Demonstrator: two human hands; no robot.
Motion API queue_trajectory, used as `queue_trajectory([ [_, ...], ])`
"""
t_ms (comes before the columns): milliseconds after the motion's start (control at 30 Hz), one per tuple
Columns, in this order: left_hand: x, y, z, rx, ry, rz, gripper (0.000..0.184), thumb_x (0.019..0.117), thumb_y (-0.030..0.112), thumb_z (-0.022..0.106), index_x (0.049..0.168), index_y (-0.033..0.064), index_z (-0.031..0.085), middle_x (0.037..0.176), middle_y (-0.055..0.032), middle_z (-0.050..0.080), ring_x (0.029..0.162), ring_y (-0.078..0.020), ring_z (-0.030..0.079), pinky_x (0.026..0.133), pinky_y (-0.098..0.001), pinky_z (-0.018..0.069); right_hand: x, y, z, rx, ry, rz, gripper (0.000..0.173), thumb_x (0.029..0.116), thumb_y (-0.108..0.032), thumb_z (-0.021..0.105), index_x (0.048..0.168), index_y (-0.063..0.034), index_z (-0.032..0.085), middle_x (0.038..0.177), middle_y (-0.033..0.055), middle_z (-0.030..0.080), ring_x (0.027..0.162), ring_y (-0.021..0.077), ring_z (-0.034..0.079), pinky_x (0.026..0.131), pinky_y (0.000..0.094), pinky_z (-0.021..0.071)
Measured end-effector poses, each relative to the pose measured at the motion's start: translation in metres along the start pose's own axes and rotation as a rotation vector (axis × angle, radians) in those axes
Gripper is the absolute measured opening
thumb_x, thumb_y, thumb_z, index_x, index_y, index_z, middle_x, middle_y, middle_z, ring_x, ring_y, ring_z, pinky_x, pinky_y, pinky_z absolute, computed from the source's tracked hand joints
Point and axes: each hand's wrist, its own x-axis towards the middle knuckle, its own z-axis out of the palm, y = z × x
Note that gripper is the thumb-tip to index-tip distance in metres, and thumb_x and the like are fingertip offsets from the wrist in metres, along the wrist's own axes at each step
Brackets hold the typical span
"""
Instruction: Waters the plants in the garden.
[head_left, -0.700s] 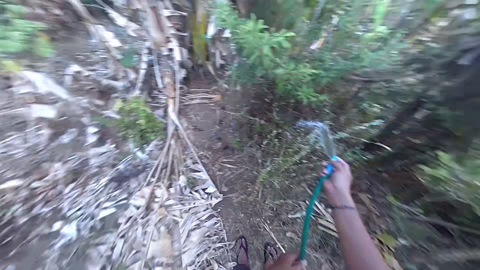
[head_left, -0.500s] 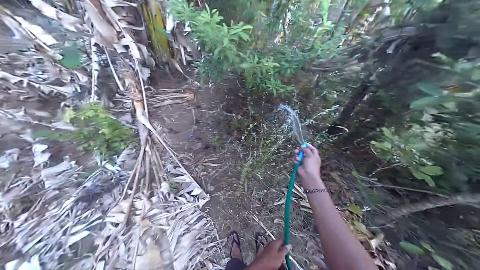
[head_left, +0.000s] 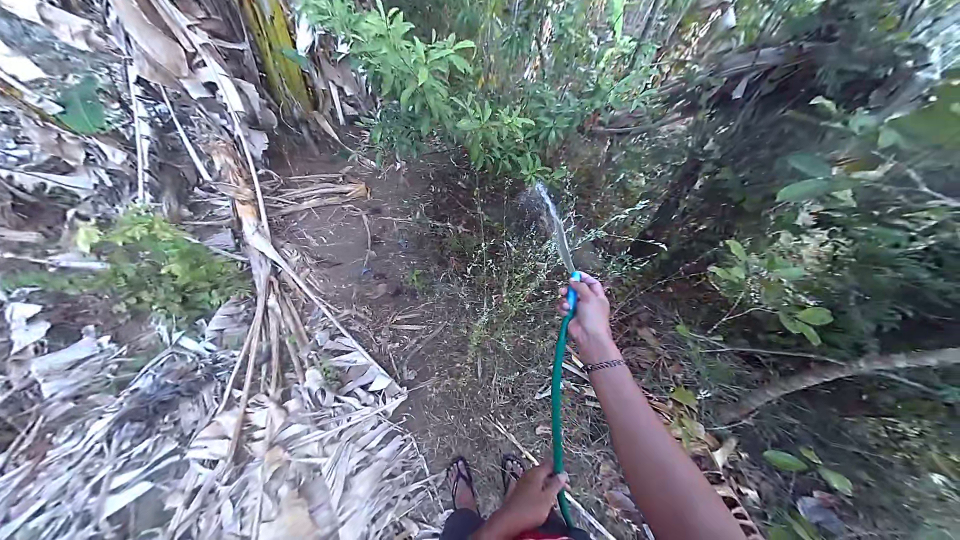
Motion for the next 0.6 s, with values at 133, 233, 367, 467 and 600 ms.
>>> queue_trajectory([
  [133, 0.001, -0.002, -0.001, 0.019, 0.001, 0.02, 0.041, 0.1105, 0.033, 0.041, 0.134, 0.0052, 0.059, 0.119, -0.0122, 0.068, 0.099, -0.0196, 0.067, 0.09, -0.0407, 0.0547, 0.001, 0.002, 0.001, 0.001, 0.0, 0.015, 0.02, 0.1056, -0.007, 0.051, 0.126, -0.0056, 0.05, 0.071, 0.0073, 0.057, 0.045, 0.0104, 0.049, 0.04, 0.0221, 0.043],
  [233, 0.001, -0.001, -0.003, 0.015, 0.001, 0.019, 0.041, 0.1104, 0.034, 0.042, 0.134, 0.0055, 0.059, 0.119, -0.0114, 0.068, 0.101, -0.0194, 0.068, 0.092, -0.0411, 0.0549, 0.001, 0.003, 0.003, 0.003, -0.006, 0.011, 0.02, 0.106, -0.007, 0.05, 0.126, -0.0056, 0.049, 0.071, 0.0077, 0.057, 0.044, 0.0102, 0.048, 0.04, 0.022, 0.0422],
  [367, 0.0, 0.003, -0.003, -0.011, -0.002, 0.008, 0.041, 0.1104, 0.033, 0.042, 0.135, 0.0048, 0.058, 0.12, -0.0116, 0.069, 0.105, -0.0211, 0.067, 0.094, -0.0434, 0.0546, 0.0, 0.005, 0.007, -0.005, -0.028, 0.021, 0.02, 0.1067, -0.008, 0.049, 0.126, -0.0053, 0.048, 0.071, 0.0073, 0.056, 0.044, 0.0099, 0.046, 0.04, 0.0221, 0.0417],
  [467, 0.001, 0.002, -0.004, -0.009, -0.006, 0.012, 0.041, 0.1105, 0.033, 0.042, 0.135, 0.0048, 0.058, 0.119, -0.0116, 0.069, 0.104, -0.0204, 0.067, 0.093, -0.0427, 0.0545, 0.004, 0.009, 0.007, -0.004, -0.017, 0.041, 0.019, 0.1064, -0.007, 0.048, 0.125, -0.0057, 0.048, 0.071, 0.0074, 0.056, 0.043, 0.0099, 0.046, 0.039, 0.0219, 0.0415],
  [600, 0.0, 0.0, -0.005, -0.01, -0.009, -0.003, 0.042, 0.1107, 0.034, 0.041, 0.136, 0.0051, 0.058, 0.121, -0.0116, 0.067, 0.104, -0.0203, 0.067, 0.093, -0.042, 0.0542, 0.009, 0.016, 0.008, 0.003, -0.005, 0.054, 0.018, 0.1062, -0.007, 0.049, 0.124, -0.0056, 0.048, 0.07, 0.0069, 0.056, 0.043, 0.0096, 0.046, 0.039, 0.0213, 0.0409],
])
